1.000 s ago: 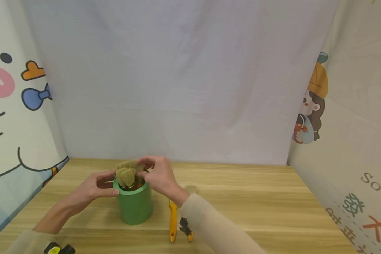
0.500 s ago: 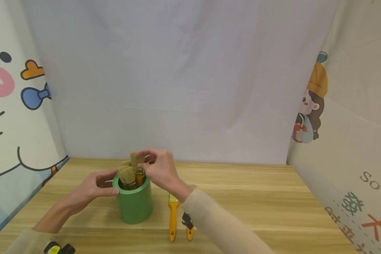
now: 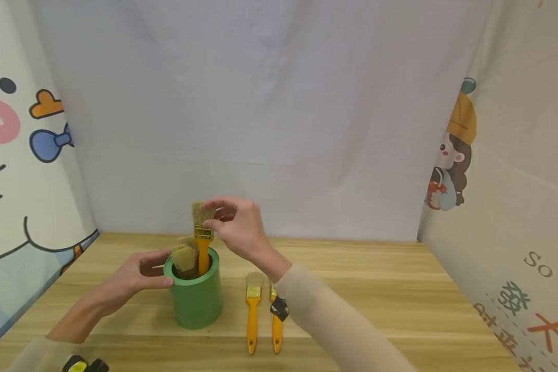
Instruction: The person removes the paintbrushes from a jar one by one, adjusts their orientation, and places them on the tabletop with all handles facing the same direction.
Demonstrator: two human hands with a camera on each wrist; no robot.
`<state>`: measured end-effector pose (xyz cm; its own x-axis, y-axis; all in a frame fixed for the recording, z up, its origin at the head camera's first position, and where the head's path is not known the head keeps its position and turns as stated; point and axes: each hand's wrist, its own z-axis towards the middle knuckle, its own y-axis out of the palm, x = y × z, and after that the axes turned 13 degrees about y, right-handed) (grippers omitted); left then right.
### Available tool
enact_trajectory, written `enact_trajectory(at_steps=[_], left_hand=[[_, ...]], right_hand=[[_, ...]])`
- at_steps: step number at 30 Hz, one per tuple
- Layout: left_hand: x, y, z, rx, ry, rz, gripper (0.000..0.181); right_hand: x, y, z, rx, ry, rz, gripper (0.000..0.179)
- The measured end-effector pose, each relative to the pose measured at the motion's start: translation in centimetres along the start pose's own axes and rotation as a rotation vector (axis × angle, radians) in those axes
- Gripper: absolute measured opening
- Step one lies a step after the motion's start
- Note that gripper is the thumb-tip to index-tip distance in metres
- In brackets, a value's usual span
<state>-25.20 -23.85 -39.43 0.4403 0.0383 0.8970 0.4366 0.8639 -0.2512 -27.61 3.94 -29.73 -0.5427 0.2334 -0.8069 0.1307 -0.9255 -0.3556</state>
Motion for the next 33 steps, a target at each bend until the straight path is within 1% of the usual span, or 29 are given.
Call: enact_trajectory(at_steps=[7,10,15,19,22,25,29,33], left_hand=[[0.0,0.1,-0.1,0.013,-0.005,-0.001,0.081],[-0.1,0.1,-0.1,0.016,-0.011,0.001,0.083],[-0.1,0.1,0.0,0.018,-0.015,0.007,0.084],[-0.1,0.2,-0.1,0.021,-0.006,0.006,0.083],[-0.1,0.2,-0.1,0.020,0.005,-0.001,0.082],[-0.1,0.1,-0.1,0.019,0.005,0.000,0.082],[-0.1,0.0,-0.1,0.022,0.002,0.006,0.081],[-0.1,0.0,-0.1,0.021,0.004,0.012,0.081]], right_hand=[[-1.3,-1.5,0.4,0.007,-0.029,-0.009,0.022],[-2.1,-2.2,0.5,0.014,-0.041,0.011,0.023],[-3.1,-3.9,0.4,0.047,-0.049,0.054,0.024],[-3.3,-5.5,0.2,0.077,-0.048,0.077,0.024],[-2.9,-6.8,-0.2,0.099,-0.041,0.078,0.024],[-2.2,-8.0,-0.8,0.103,-0.003,0.059,0.024],[-0.8,-9.3,-1.9,0.071,0.102,0.018,0.024],[1.2,-10.5,-3.3,0.037,0.204,-0.022,0.026]])
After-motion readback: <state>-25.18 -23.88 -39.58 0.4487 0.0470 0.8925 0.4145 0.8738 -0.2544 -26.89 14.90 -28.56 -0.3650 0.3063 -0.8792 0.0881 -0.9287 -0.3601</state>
